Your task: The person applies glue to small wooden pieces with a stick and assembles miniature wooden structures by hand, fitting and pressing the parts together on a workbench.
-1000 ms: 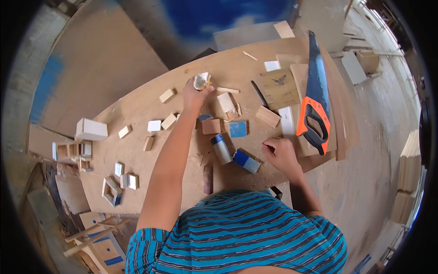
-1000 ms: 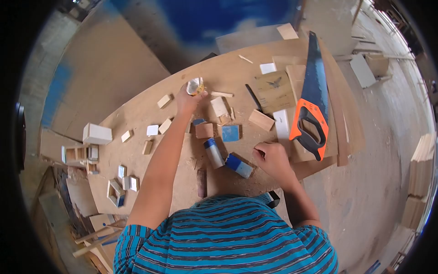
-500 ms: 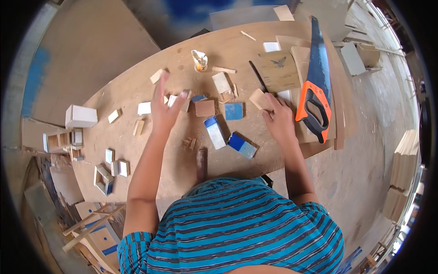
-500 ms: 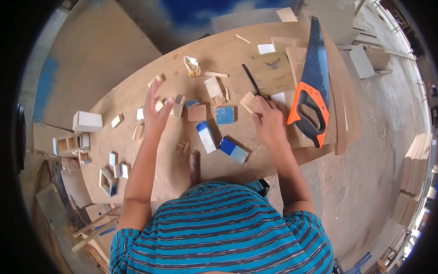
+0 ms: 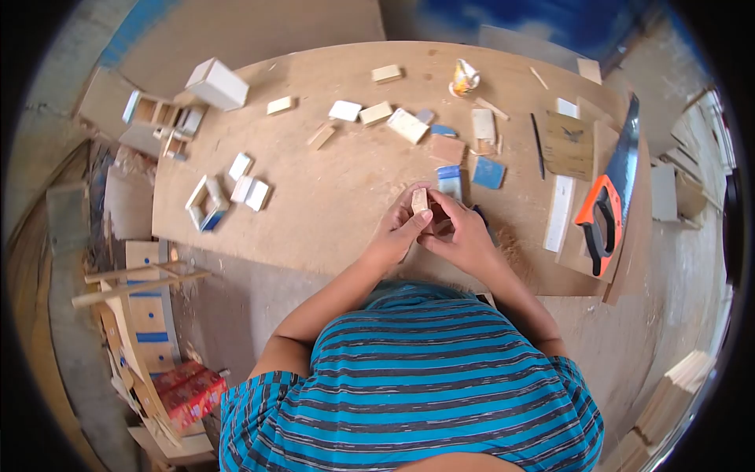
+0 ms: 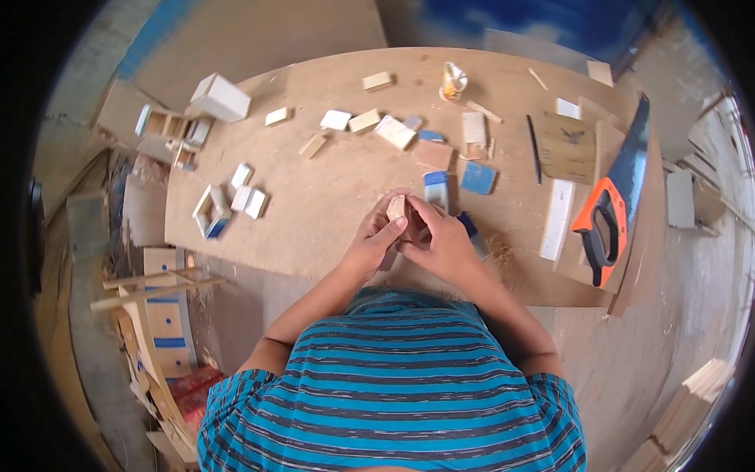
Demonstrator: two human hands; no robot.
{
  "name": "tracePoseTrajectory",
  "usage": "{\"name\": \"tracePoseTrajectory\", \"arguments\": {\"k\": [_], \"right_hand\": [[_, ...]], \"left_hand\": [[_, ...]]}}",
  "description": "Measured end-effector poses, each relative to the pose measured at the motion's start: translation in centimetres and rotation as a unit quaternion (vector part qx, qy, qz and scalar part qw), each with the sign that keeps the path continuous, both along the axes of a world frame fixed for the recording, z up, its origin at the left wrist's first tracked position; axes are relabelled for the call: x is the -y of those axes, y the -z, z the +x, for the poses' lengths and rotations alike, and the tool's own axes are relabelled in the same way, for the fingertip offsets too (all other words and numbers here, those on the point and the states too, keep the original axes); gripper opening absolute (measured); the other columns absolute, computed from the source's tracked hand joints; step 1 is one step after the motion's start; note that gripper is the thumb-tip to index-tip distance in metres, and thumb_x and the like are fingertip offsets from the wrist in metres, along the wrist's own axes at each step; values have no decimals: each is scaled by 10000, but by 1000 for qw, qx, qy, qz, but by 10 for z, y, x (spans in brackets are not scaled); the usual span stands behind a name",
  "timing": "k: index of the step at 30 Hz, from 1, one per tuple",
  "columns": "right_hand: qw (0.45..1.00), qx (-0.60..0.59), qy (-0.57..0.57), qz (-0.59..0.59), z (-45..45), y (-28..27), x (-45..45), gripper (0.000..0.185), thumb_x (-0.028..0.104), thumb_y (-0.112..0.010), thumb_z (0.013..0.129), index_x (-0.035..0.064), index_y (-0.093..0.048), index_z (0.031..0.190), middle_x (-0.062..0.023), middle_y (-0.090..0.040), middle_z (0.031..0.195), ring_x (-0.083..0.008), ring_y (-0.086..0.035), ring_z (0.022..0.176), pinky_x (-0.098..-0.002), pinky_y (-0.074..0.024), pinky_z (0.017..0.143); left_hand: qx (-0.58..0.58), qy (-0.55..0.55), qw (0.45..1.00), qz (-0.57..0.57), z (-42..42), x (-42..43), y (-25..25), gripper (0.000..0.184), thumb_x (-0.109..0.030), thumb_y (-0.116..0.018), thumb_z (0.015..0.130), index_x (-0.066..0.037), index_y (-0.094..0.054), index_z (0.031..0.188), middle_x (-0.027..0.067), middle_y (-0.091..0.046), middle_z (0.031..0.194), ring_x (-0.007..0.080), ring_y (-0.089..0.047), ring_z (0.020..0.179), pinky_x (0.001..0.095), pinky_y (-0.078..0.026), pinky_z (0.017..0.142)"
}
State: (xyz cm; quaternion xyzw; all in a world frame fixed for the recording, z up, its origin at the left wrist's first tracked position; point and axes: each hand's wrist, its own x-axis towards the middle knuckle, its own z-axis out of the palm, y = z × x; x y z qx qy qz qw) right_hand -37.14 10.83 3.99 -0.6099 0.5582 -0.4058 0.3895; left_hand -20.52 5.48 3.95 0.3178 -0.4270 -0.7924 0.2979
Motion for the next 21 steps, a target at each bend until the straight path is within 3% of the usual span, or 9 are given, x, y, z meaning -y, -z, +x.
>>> {"name": "tracePoseTrajectory", "arguments": {"k": [2,5,6,9,10,13,14,19,21], "right_hand": [[998,-36,-30,42,9,-10,-5,776,253,-804,746,43,-463,1411,-194,-614,1201,-365,-622,1058,-436,-517,909],[967,-225,-53,-103,27,-12,-15,758,283,-801,742,67,-488,1398,-183,-531,1350,-367,-510,1243,-474,-417,1041],[957,-260,-77,-105,35,0,-20,669,254,-780,757,83,-539,1357,-156,-469,1416,-372,-392,1341,-510,-326,1105],[904,-378,-114,-166,53,29,-23,591,224,-763,769,83,-581,1313,-144,-488,1397,-367,-396,1334,-524,-338,1094],[909,-366,-78,-182,59,31,-21,497,213,-770,750,135,-638,1223,-89,-528,1341,-336,-422,1299,-510,-362,1067],[923,-354,-40,-144,65,32,-14,439,172,-776,725,157,-666,1149,-45,-561,1278,-315,-455,1250,-471,-404,1023],[926,-344,-5,-157,70,32,-11,386,177,-787,709,167,-682,1080,-13,-588,1174,-295,-485,1161,-461,-424,961],[912,-367,106,-148,99,35,-7,340,211,-799,709,156,-714,1034,-24,-601,1106,-302,-496,1115,-465,-421,939],[904,-379,138,-146,105,42,-4,327,238,-794,721,167,-722,1032,-15,-599,1100,-301,-492,1112,-473,-410,939]], "left_hand": [[4,-43,998,52,25,-6,4,554,-267,-540,999,-63,-360,1482,150,-589,1255,215,-593,1095,367,-484,955],[-108,-173,966,158,54,-6,3,528,-262,-445,1010,-43,-352,1481,198,-587,1269,260,-611,1007,399,-515,900],[-118,-194,956,187,70,-3,0,550,-283,-430,975,-25,-386,1459,220,-582,1283,300,-608,958,427,-518,877],[-261,-123,925,247,128,7,25,589,-324,-480,939,-27,-412,1443,213,-583,1278,308,-609,983,449,-516,892],[-237,-137,930,246,136,7,23,651,-383,-514,909,-24,-413,1443,194,-598,1223,288,-602,920,433,-516,838],[-265,-124,916,275,157,5,17,699,-475,-491,925,-22,-406,1450,164,-605,1118,260,-571,818,382,-493,743],[-261,-120,916,280,162,4,15,730,-531,-472,928,-21,-408,1446,150,-603,1071,245,-555,779,367,-476,711],[-243,-64,932,262,193,4,24,914,-773,-351,908,-22,-427,1422,78,-587,845,180,-503,641,317,-418,603],[-181,-62,954,232,210,-1,24,872,-748,-423,906,-7,-457,1365,38,-570,760,149,-486,609,304,-412,585]]}}
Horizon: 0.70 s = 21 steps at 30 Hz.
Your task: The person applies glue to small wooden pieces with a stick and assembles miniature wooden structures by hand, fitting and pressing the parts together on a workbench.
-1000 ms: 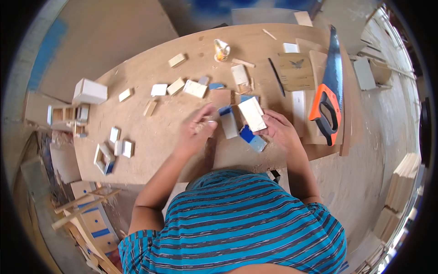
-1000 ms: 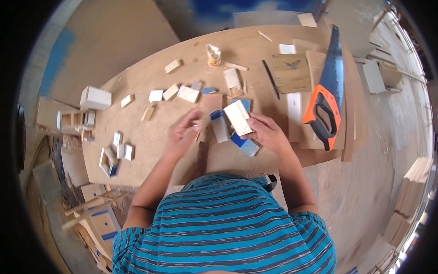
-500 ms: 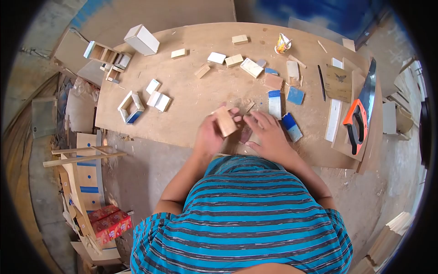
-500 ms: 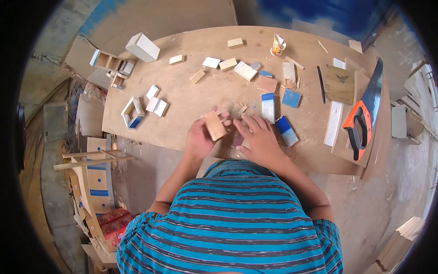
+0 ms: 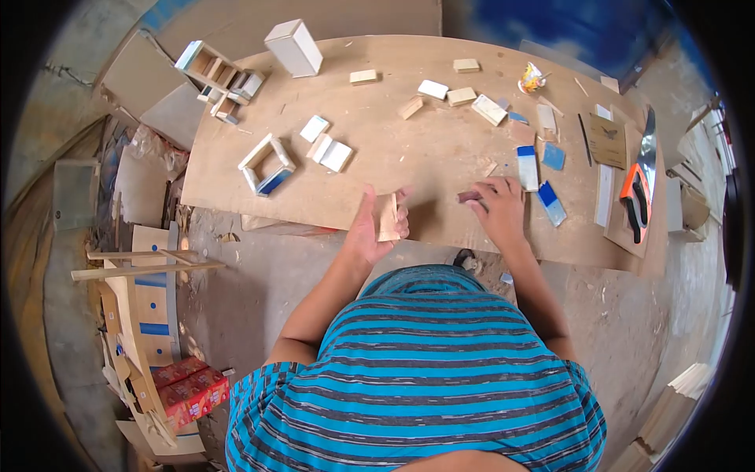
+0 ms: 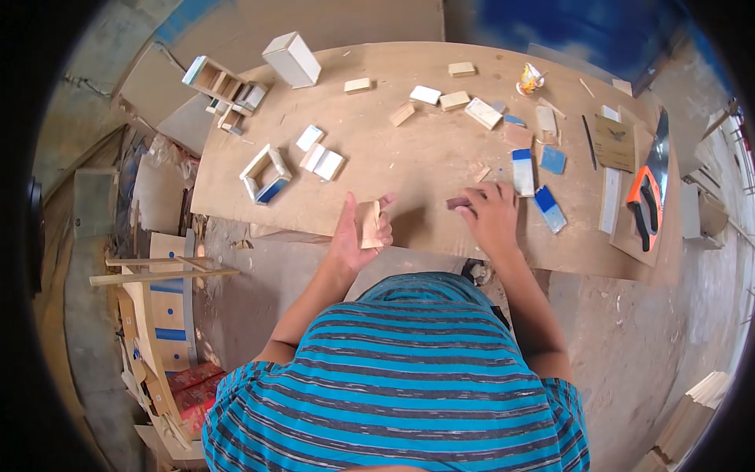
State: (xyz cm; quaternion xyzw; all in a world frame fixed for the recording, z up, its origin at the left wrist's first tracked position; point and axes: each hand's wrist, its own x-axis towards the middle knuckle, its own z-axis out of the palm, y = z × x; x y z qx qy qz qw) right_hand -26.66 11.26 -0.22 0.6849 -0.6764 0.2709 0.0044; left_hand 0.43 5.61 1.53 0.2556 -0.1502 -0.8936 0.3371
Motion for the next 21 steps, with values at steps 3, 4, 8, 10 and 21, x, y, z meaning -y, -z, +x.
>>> {"name": "tracePoseTrajectory", "arguments": {"k": [3,4,8,10,21], "right_hand": [[1000,-10,3,5,2,-4,2,326,258,-800,724,150,-739,1026,-24,-623,1052,-298,-519,1059,-433,-458,899],[1000,-9,4,13,2,-7,3,323,263,-800,725,147,-740,1020,-25,-629,1041,-296,-526,1047,-424,-469,887],[999,-8,23,32,3,-20,12,295,236,-797,754,113,-754,1017,-69,-675,996,-314,-568,972,-416,-491,853],[999,-4,32,24,6,-28,16,305,240,-793,762,114,-756,1037,-73,-672,998,-323,-568,976,-417,-488,859],[995,-16,-94,43,97,-23,117,633,297,-742,801,86,-543,1364,-178,-575,1321,-360,-517,1237,-458,-452,1007]], "left_hand": [[30,39,999,-16,27,-7,9,751,-637,-530,925,8,-482,1306,30,-554,747,144,-481,623,287,-412,590],[37,41,998,-12,34,-10,10,715,-603,-548,933,8,-485,1299,28,-550,746,143,-491,631,283,-419,595],[52,49,997,-33,60,-17,18,582,-479,-624,943,2,-511,1251,22,-534,740,147,-506,655,276,-429,609],[53,43,997,-40,69,-23,22,524,-431,-657,936,-4,-532,1211,22,-530,740,153,-503,657,281,-428,613],[105,-37,992,-59,99,-44,24,412,-384,-689,923,-36,-584,1117,38,-572,760,173,-550,671,300,-461,647]]}}
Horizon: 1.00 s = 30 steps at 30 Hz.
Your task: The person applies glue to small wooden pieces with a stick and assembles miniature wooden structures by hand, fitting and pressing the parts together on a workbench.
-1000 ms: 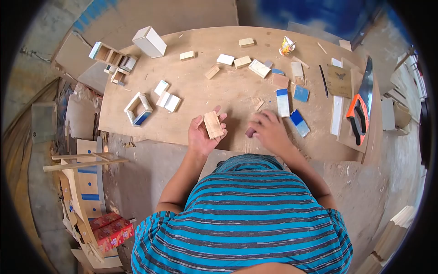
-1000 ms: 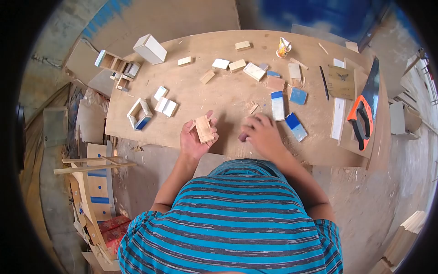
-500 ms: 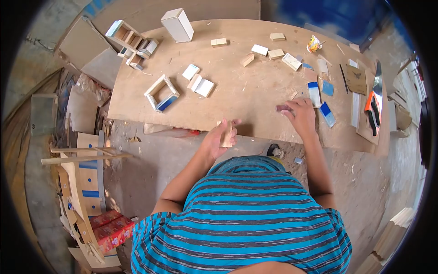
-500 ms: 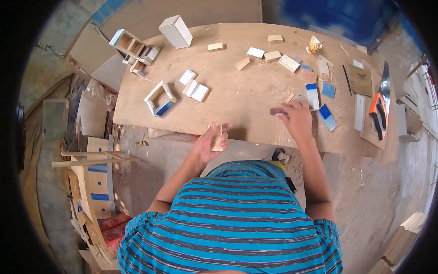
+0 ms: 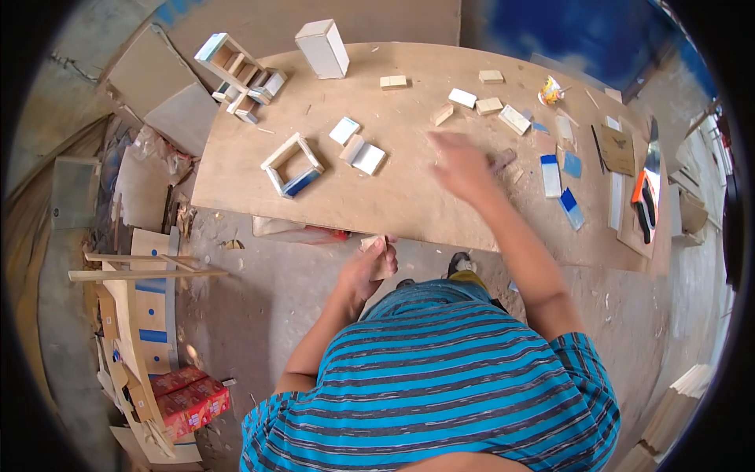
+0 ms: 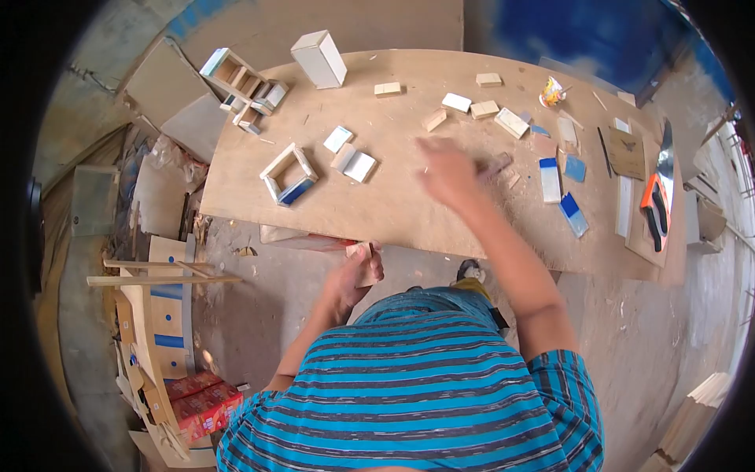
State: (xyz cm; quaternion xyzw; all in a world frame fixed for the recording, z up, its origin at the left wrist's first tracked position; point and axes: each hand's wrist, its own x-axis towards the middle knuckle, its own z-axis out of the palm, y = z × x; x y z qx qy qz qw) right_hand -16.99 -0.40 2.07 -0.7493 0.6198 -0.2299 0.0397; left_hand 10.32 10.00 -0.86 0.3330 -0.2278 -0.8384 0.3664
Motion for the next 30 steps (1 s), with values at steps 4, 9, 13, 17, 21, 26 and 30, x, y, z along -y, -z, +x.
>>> {"name": "tracePoseTrajectory", "arguments": {"k": [4,9,13,17,21,26,30], "right_hand": [[991,64,-36,108,95,-16,36,751,356,-787,749,46,-513,1376,-179,-581,1275,-356,-540,1196,-434,-481,983],[991,97,-43,81,104,20,55,743,364,-826,665,30,-596,1287,-142,-630,1048,-326,-600,1035,-411,-519,887],[964,212,-106,118,70,23,37,635,361,-808,628,54,-676,1169,-165,-626,1047,-333,-619,991,-424,-517,855],[959,223,-138,104,39,3,1,642,325,-802,617,59,-669,1186,-154,-622,1056,-337,-602,1011,-427,-508,863],[969,206,-125,62,3,-20,-24,638,252,-801,620,61,-647,1209,-127,-600,1101,-330,-571,1060,-426,-505,874],[976,197,-91,32,-42,-43,-46,701,194,-836,602,78,-616,1257,-111,-580,1124,-300,-600,1050,-400,-501,903],[960,266,-87,13,-73,-49,-58,688,167,-844,637,73,-611,1277,-101,-579,1126,-261,-608,1037,-375,-520,878]], "left_hand": [[37,-24,999,-10,1,-5,-4,395,-385,-682,928,-44,-602,1111,44,-595,776,173,-576,673,291,-469,649],[70,-121,989,-49,8,0,-3,361,-333,-676,939,-40,-597,1135,33,-599,794,161,-590,696,279,-476,641],[165,-178,966,-85,3,18,-11,405,-337,-666,938,-40,-577,1199,26,-603,910,141,-600,745,265,-480,662],[226,-174,947,-150,-27,44,-25,585,-364,-666,938,-7,-483,1365,52,-619,1065,160,-650,835,260,-500,663],[155,-118,976,-97,-60,65,-40,595,-339,-689,923,26,-501,1353,72,-645,1046,147,-656,842,259,-505,667],[51,1,994,-98,-96,85,-34,560,-253,-683,890,27,-495,1337,115,-659,1038,204,-663,860,306,-527,707],[-31,50,997,-45,-122,90,-28,549,-179,-709,834,20,-513,1307,126,-655,1068,230,-655,931,347,-539,766]]}}
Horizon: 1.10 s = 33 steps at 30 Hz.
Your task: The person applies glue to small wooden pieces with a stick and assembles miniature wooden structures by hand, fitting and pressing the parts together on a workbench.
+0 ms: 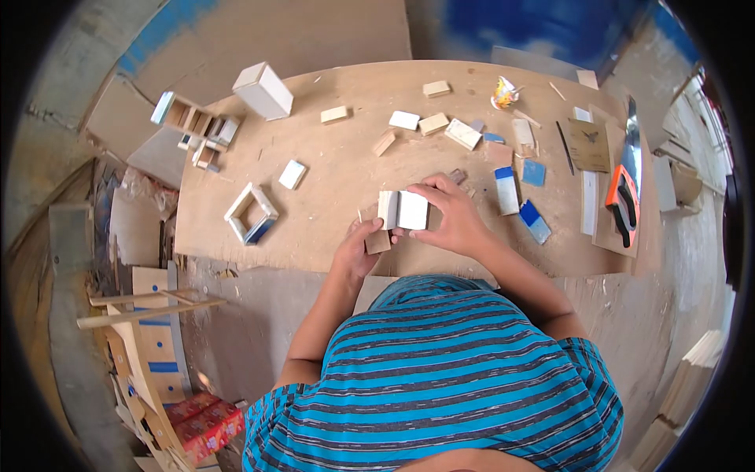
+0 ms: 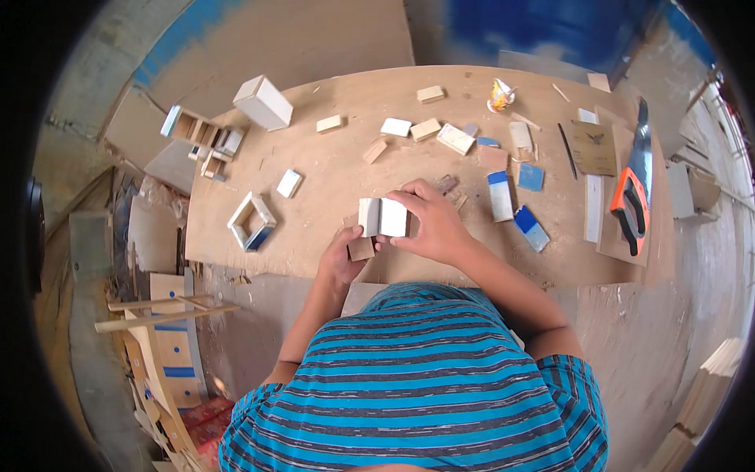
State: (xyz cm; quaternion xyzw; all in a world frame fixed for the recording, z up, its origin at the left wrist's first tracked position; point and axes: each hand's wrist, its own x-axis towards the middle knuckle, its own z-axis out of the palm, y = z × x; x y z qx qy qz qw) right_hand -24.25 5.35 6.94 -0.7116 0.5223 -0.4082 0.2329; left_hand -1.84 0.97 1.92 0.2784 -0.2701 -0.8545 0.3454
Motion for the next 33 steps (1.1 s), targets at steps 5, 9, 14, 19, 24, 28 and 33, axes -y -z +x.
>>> {"name": "tracePoseTrajectory", "arguments": {"k": [5,9,14,19,24,28,33], "right_hand": [[925,337,22,173,-20,21,-5,567,111,-815,763,9,-596,1277,-81,-635,1076,-126,-633,947,-291,-542,779],[942,278,15,187,-35,42,-1,494,60,-750,855,-34,-553,1298,-70,-660,1037,-117,-633,873,-262,-540,783],[904,332,12,269,-36,54,14,501,105,-729,885,5,-513,1326,-74,-679,997,-119,-652,834,-268,-555,721],[856,357,-52,370,-24,58,28,473,155,-722,898,1,-529,1301,-104,-687,987,-124,-673,793,-269,-572,668],[854,350,-63,380,-17,50,28,438,195,-719,910,19,-535,1267,-74,-687,942,-116,-660,764,-248,-546,678],[892,310,-92,316,-16,63,29,415,188,-785,848,24,-549,1147,-72,-688,882,-111,-662,743,-254,-521,621],[952,167,-70,248,-15,74,22,444,185,-836,775,46,-543,1079,-76,-683,814,-140,-668,691,-294,-508,591]], "left_hand": [[20,-20,1000,-2,-24,-4,7,562,-126,-727,799,-8,-524,1310,106,-644,1117,223,-641,1001,373,-554,796],[39,-22,998,-49,-34,-6,6,584,-56,-732,785,1,-520,1326,80,-669,1071,181,-660,926,335,-568,802],[118,-43,991,-46,-35,1,0,529,-196,-727,870,2,-527,1318,82,-670,1040,173,-661,858,314,-556,730],[179,-85,980,-13,-23,15,12,484,-389,-635,960,-27,-547,1269,93,-651,1014,185,-649,823,321,-539,705],[203,-135,970,17,-24,21,6,480,-449,-607,969,-40,-589,1220,69,-656,998,162,-631,839,308,-531,702],[190,-123,974,-4,-24,28,16,488,-444,-604,970,-35,-589,1237,91,-646,1098,170,-626,974,316,-526,791],[247,-170,952,-60,-34,32,21,433,-301,-684,941,-10,-601,1251,105,-674,1105,179,-645,1011,320,-522,877]]}}
